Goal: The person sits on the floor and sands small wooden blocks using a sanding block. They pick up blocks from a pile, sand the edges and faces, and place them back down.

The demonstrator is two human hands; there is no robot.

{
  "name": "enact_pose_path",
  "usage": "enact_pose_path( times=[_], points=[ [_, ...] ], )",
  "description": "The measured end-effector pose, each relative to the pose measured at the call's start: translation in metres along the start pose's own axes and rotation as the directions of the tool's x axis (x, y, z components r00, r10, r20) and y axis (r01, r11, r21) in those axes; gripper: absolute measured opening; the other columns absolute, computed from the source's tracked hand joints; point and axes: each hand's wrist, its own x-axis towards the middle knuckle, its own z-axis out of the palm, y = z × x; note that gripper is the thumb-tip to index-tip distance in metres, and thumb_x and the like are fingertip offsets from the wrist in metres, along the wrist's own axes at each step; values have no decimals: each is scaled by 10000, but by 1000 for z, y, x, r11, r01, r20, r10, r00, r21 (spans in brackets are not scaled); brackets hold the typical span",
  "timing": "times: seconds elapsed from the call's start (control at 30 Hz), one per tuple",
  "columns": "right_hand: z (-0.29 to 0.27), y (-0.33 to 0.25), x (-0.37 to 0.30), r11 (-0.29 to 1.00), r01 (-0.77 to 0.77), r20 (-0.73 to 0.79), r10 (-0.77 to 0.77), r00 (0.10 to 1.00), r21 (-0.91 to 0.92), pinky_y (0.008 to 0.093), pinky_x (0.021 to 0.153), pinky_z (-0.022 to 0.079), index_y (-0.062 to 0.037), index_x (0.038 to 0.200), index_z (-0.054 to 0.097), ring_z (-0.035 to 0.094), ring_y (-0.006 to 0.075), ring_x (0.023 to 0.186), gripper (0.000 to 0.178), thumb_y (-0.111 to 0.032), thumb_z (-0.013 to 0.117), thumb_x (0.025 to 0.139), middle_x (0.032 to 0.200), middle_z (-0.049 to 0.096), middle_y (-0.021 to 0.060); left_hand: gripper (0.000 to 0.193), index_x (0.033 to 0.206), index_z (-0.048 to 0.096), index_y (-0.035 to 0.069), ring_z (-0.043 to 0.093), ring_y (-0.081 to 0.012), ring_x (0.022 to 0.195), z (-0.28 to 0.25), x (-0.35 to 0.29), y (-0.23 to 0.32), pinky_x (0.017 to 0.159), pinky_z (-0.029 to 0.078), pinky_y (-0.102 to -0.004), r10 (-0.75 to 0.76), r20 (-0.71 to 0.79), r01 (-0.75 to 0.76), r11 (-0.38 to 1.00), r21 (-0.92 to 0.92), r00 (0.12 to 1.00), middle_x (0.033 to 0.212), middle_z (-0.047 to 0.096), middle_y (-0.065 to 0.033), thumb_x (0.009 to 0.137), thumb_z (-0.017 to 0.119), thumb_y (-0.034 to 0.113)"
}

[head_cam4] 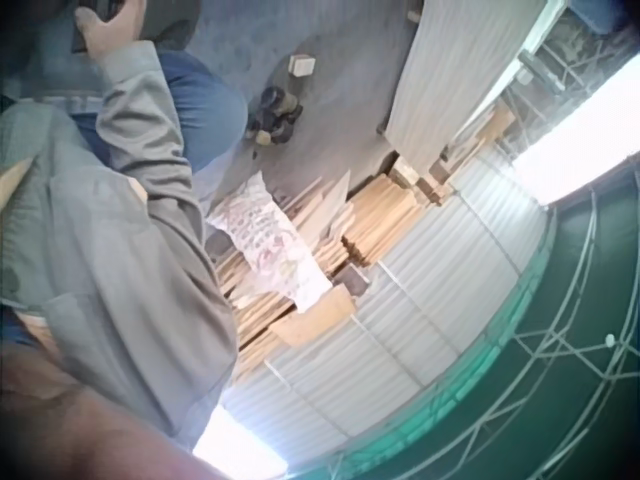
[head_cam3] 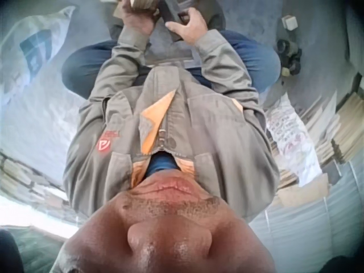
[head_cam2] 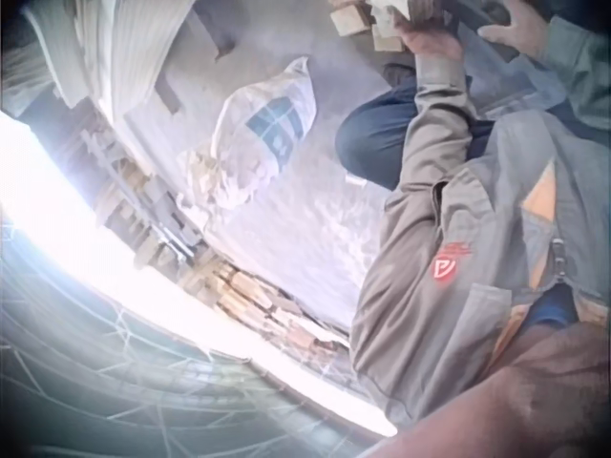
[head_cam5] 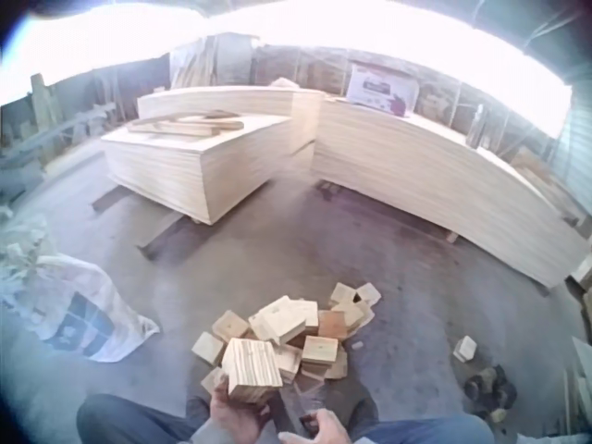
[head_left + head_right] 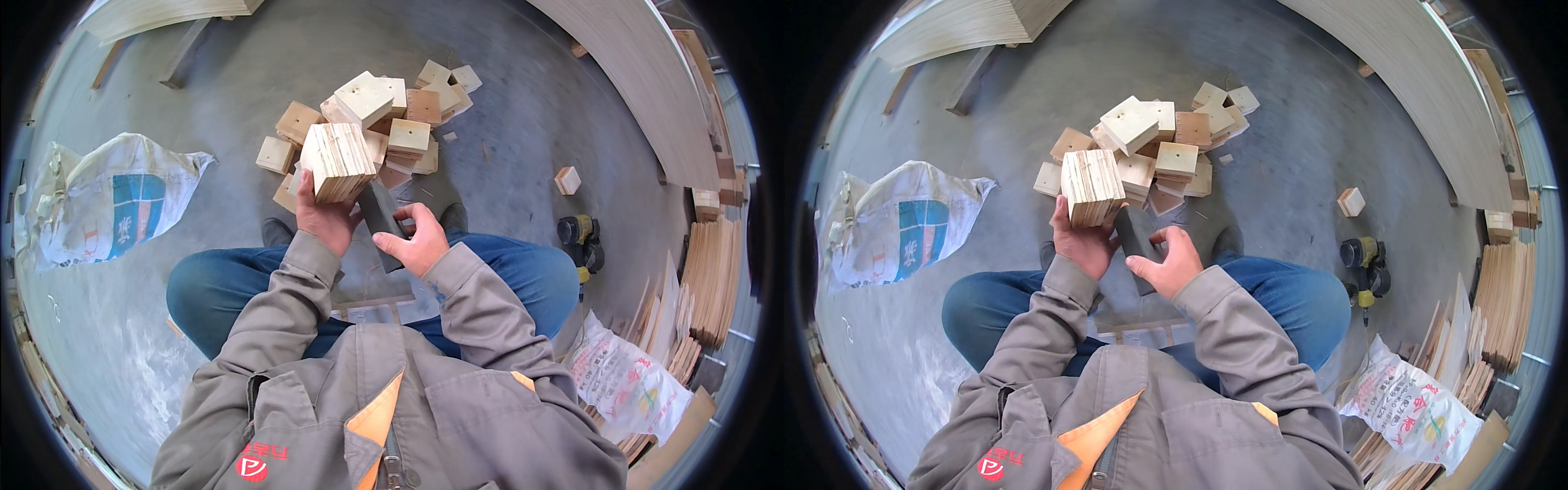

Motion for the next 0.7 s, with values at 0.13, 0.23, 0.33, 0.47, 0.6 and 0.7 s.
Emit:
enact_pose_path(
  times=[0.13,0.23,0.33,0.47,0.6,0.7],
  points=[
    [12,-3,-7,996,38,-58,-42,997,-75,406,998,468,68,1160,593,568,361,1126,673,-400,863,757,1190,572,255,795,1453,538,235,626,-273,1170,-3,2,0,1036,353,-553,18,-36,-17,1000,6,999,1338,642,-37,859,546,764],
    [14,-7,-10,991,-3,-75,-7,997,-134,403,994,470,66,1157,590,568,367,1115,673,-400,859,753,1176,567,255,790,1459,537,237,645,-281,1156,1,2,5,1067,318,-598,31,-21,-31,1000,-2,999,1334,653,-34,868,535,761],
    [9,-12,-7,979,-67,-107,47,993,-191,403,985,473,63,1142,585,566,373,1110,666,-403,856,750,1186,546,249,785,1488,501,245,575,-285,1263,0,2,1,1075,249,-694,57,-28,-56,998,21,998,1405,605,-26,882,542,742],
    [13,-20,-4,969,-46,-206,-5,979,-244,404,987,472,62,1110,573,547,379,1129,657,-395,862,737,1202,511,239,799,1524,446,239,444,-289,1420,2,0,-12,1111,223,-733,81,-2,-81,996,29,997,1513,516,-28,882,617,682],
    [28,-23,0,946,115,-234,-191,953,-304,425,1073,433,87,1143,599,493,408,1249,663,-385,856,756,1285,511,279,829,1521,438,185,458,-297,1408,-6,6,-19,1182,315,-580,113,59,-111,993,-42,992,1497,532,-49,859,724,593],
    [26,-11,-2,955,159,-162,-204,965,-252,441,1097,426,83,1222,622,504,406,1292,653,-387,819,813,1316,542,296,790,1490,469,136,544,-265,1324,-7,9,-16,1144,413,-412,88,16,-86,993,-79,996,1414,603,-55,878,726,566]
  ],
)
